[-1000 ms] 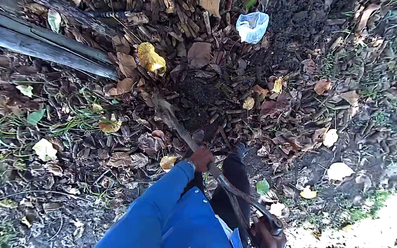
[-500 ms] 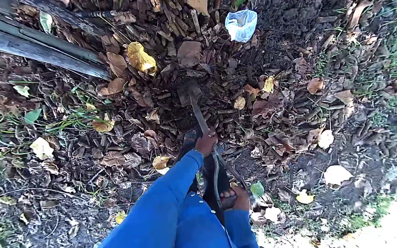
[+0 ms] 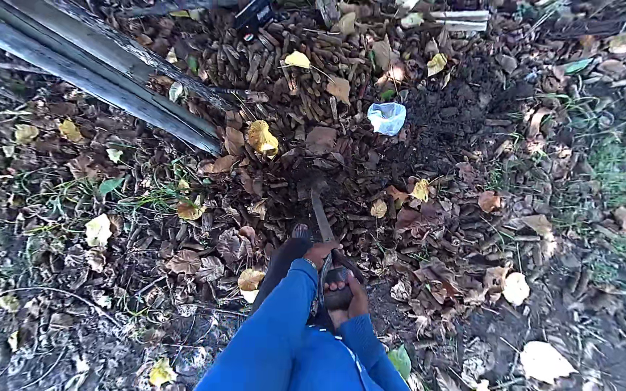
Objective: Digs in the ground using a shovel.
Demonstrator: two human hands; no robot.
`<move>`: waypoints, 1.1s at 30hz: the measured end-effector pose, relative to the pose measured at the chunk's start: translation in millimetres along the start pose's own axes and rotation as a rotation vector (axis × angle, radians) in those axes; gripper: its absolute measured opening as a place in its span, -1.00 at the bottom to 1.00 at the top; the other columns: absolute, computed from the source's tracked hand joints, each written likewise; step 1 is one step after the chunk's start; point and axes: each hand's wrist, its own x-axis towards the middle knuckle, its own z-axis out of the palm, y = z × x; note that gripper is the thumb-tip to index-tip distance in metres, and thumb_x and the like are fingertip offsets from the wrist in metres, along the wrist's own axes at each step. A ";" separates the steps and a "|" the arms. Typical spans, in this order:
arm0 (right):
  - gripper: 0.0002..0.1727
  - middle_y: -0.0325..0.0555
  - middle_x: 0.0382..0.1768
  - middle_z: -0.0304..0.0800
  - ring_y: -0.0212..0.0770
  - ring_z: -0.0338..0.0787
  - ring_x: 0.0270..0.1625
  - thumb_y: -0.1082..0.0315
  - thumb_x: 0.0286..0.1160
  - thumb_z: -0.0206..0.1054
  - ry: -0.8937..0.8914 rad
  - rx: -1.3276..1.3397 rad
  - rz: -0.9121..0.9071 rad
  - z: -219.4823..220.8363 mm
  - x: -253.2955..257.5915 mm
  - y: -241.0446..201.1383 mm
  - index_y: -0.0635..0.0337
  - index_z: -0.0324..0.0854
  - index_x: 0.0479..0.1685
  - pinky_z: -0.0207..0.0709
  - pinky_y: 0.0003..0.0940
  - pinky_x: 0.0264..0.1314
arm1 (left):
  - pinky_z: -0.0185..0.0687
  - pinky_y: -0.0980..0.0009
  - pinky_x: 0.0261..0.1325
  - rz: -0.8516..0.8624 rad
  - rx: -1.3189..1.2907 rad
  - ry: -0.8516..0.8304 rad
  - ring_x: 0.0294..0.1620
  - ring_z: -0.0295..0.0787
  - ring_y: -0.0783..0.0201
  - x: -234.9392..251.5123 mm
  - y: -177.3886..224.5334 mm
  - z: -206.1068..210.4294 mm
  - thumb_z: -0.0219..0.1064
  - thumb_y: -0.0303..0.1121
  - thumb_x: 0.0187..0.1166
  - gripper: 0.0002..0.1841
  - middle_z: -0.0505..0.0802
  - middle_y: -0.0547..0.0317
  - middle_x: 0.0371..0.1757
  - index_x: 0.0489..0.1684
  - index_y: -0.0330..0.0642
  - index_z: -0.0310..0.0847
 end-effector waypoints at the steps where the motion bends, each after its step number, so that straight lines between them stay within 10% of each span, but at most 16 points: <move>1: -0.62 -0.20 -0.66 0.62 -0.16 0.73 -0.56 0.21 0.82 0.04 -0.010 -0.007 0.016 5.3 -5.8 -0.9 0.10 0.47 -0.48 0.79 -0.11 -0.26 | 0.75 0.31 -0.39 0.011 -0.013 -0.009 -0.46 0.77 0.19 -5.8 4.6 -2.0 0.24 -0.34 0.72 -0.82 0.79 0.01 -0.35 0.00 -0.29 0.57; 5: -0.64 -0.10 -0.53 0.74 -0.01 0.83 -0.39 0.11 0.71 0.10 -0.056 0.016 0.059 27.5 -12.3 -14.4 0.11 0.54 -0.42 0.77 0.19 -0.09 | 0.71 0.37 -0.42 0.016 -0.018 -0.033 -0.49 0.75 0.23 -27.6 33.4 -9.7 0.26 -0.39 0.68 -0.86 0.80 0.04 -0.37 -0.06 -0.30 0.61; 11: -0.63 -0.22 -0.80 0.49 -0.17 0.59 -0.77 0.24 0.67 0.06 0.033 0.007 -0.109 84.8 2.5 -17.5 0.09 0.41 -0.60 0.69 -0.12 -0.55 | 0.70 0.36 -0.42 0.012 -0.215 -0.199 -0.52 0.70 0.24 -8.2 62.2 -8.0 0.19 -0.39 0.72 -0.88 0.73 0.08 -0.45 -0.17 -0.23 0.55; 21: -0.58 -0.29 -0.85 0.54 -0.26 0.62 -0.78 0.19 0.50 0.07 -0.081 0.004 -0.130 161.2 19.7 -27.9 -0.02 0.55 -0.78 0.63 -0.25 -0.61 | 0.38 0.44 -0.70 -0.234 -0.122 -0.061 -0.78 0.38 0.33 19.7 160.3 9.3 0.21 -0.34 0.68 -0.78 0.50 0.20 -0.70 -0.43 -0.15 0.41; 30: -0.69 -0.26 -0.77 0.64 -0.23 0.75 -0.65 0.11 0.35 0.43 -0.283 -0.014 -0.056 96.4 50.4 -29.7 0.02 0.73 -0.70 0.73 -0.22 -0.46 | 0.45 0.48 -0.68 -0.286 -0.199 0.001 -0.79 0.42 0.34 65.0 131.0 8.7 0.28 -0.50 0.56 -0.90 0.52 0.20 -0.70 -0.33 -0.22 0.45; 33: -0.73 -0.25 -0.78 0.62 -0.22 0.73 -0.68 0.12 0.25 0.49 -0.233 -0.017 -0.047 12.5 68.2 -52.6 0.04 0.73 -0.68 0.71 -0.21 -0.52 | 0.66 0.29 -0.44 -0.220 -0.113 0.123 -0.51 0.63 0.19 85.2 67.8 31.4 0.49 -0.47 0.43 -0.55 0.66 0.00 -0.35 0.24 -0.32 0.41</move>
